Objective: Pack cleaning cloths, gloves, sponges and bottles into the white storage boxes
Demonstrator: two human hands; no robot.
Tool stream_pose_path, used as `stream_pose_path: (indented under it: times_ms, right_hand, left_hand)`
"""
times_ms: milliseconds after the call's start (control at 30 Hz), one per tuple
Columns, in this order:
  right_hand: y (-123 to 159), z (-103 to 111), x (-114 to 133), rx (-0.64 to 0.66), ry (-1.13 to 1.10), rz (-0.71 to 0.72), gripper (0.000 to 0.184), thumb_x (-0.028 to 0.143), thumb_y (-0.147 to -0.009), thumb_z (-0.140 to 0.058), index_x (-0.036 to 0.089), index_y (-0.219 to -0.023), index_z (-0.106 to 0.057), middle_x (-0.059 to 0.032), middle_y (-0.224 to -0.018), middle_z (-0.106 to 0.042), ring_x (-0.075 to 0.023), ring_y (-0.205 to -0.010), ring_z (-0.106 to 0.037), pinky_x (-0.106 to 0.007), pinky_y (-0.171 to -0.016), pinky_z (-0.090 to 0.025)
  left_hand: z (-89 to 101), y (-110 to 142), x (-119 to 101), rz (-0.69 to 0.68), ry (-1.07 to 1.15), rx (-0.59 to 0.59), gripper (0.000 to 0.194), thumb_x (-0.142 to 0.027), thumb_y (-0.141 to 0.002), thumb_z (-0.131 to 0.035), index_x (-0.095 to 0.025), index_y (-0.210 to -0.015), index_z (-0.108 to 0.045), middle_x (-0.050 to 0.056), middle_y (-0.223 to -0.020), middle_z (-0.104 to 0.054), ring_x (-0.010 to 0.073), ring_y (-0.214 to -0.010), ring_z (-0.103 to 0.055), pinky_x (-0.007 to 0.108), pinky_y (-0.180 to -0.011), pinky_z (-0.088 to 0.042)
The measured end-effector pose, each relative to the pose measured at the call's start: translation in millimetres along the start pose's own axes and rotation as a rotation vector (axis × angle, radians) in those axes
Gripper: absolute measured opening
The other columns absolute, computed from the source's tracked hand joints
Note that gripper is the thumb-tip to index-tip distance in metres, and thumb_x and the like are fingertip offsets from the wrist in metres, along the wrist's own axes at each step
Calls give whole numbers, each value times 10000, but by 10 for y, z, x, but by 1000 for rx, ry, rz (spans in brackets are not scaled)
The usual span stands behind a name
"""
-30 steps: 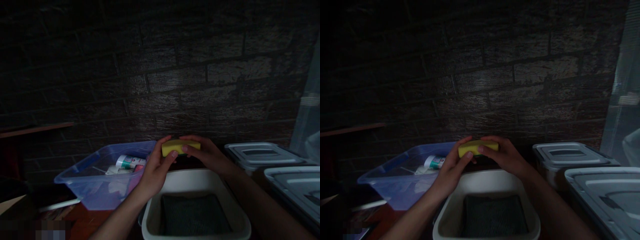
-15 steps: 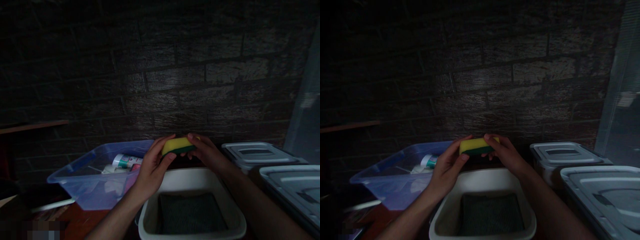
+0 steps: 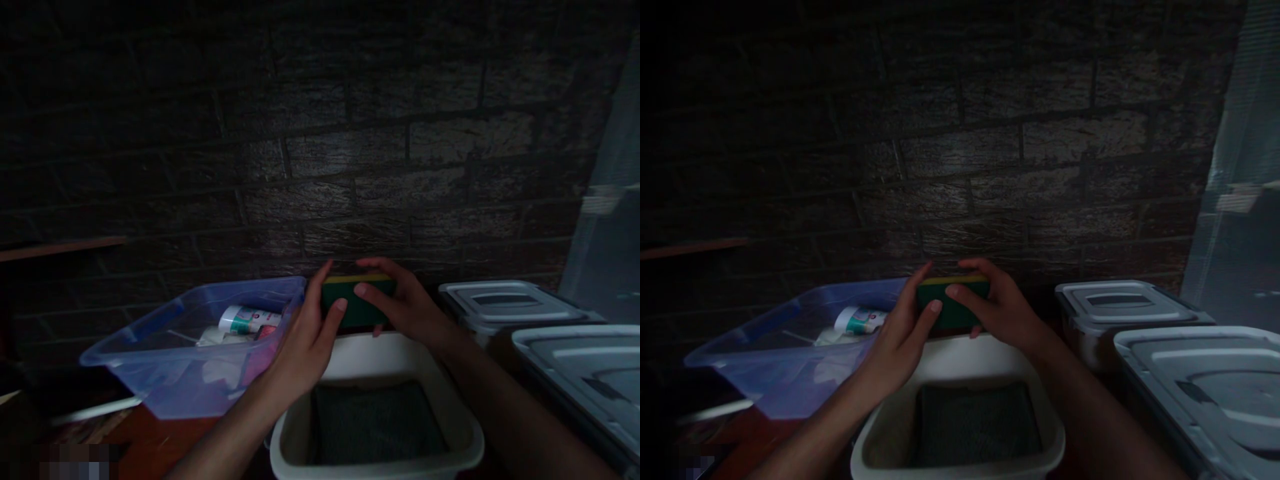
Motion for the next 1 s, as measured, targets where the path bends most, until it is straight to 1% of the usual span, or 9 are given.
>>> stream_pose_path:
  times_ms: [100,200,333,500,600,700,767,867,1000]
  right_hand:
    - [22,-45,5,69,27,65,591,444,-813,-795,322,-1338,-553,-70,-1244,-646,-213,-811,-703,-278,-488,-594]
    - [35,-56,30,117,34,159,593,370,-841,-783,320,-1377,-535,-63,-1279,-630,-231,-976,-682,-319,-688,-628]
    - [44,-64,61,125,65,178,592,384,-902,-717,337,-1445,-486,-64,-1268,-638,-236,-993,-681,-367,-780,-613]
    - [56,-50,91,47,194,268,791,372,-793,-832,305,-1483,-450,-79,-1399,-570,-277,-1249,-583,-415,-1030,-514]
    - [35,-30,30,59,153,157,712,437,-802,-815,295,-1417,-487,-52,-1120,-686,-200,-883,-696,-317,-725,-590]
    - [1,-9,-23,82,53,46,525,508,-890,-704,260,-1318,-526,57,-660,-594,-109,-471,-536,-206,-414,-418]
    - [-21,13,-23,56,19,45,449,524,-928,-648,242,-1263,-551,83,-575,-515,-87,-419,-463,-182,-385,-353]
    - [-38,43,-3,5,-10,40,395,542,-959,-594,234,-1207,-582,68,-623,-525,-69,-423,-442,-177,-392,-338]
    - [-20,50,24,31,-32,24,398,529,-960,-598,253,-1246,-576,52,-700,-545,-75,-463,-463,-190,-414,-361]
  left_hand:
    - [-31,-35,69,107,185,83,498,-401,-993,-544,-321,-1472,-431,88,-1377,-580,250,-1049,-672,352,-763,-614]
    - [7,-98,86,120,301,80,365,-385,-978,-582,-270,-1320,-528,67,-1220,-628,212,-954,-664,315,-733,-615]
    - [43,-145,88,173,387,37,328,-383,-960,-617,-235,-1245,-547,44,-1093,-657,156,-791,-678,280,-674,-609]
    - [18,-135,75,279,540,55,400,-413,-927,-663,-242,-1257,-515,8,-939,-659,117,-569,-669,262,-531,-586]
    - [21,-128,37,272,580,71,378,-406,-934,-659,-254,-1257,-532,-10,-882,-633,102,-498,-631,230,-441,-538]
    - [15,-119,-6,266,630,97,338,-413,-962,-612,-268,-1260,-546,-13,-862,-621,99,-474,-609,237,-416,-526]
    - [2,-106,-28,284,688,115,359,-403,-961,-611,-282,-1290,-534,-2,-905,-627,112,-527,-638,273,-480,-571]
    - [-12,-86,-59,264,701,147,562,-302,-870,-745,-316,-1370,-489,23,-1032,-628,126,-649,-670,300,-599,-609]
    - [-5,-70,-87,167,586,141,638,-229,-831,-791,-327,-1380,-481,17,-1023,-619,105,-654,-631,246,-583,-573]
Point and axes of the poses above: each hand's wrist, its own y-axis away from the middle knuckle, its own z-axis out of the back of the hand, x = y × z, the point moved 3 cm from there along -y, towards the middle knuckle
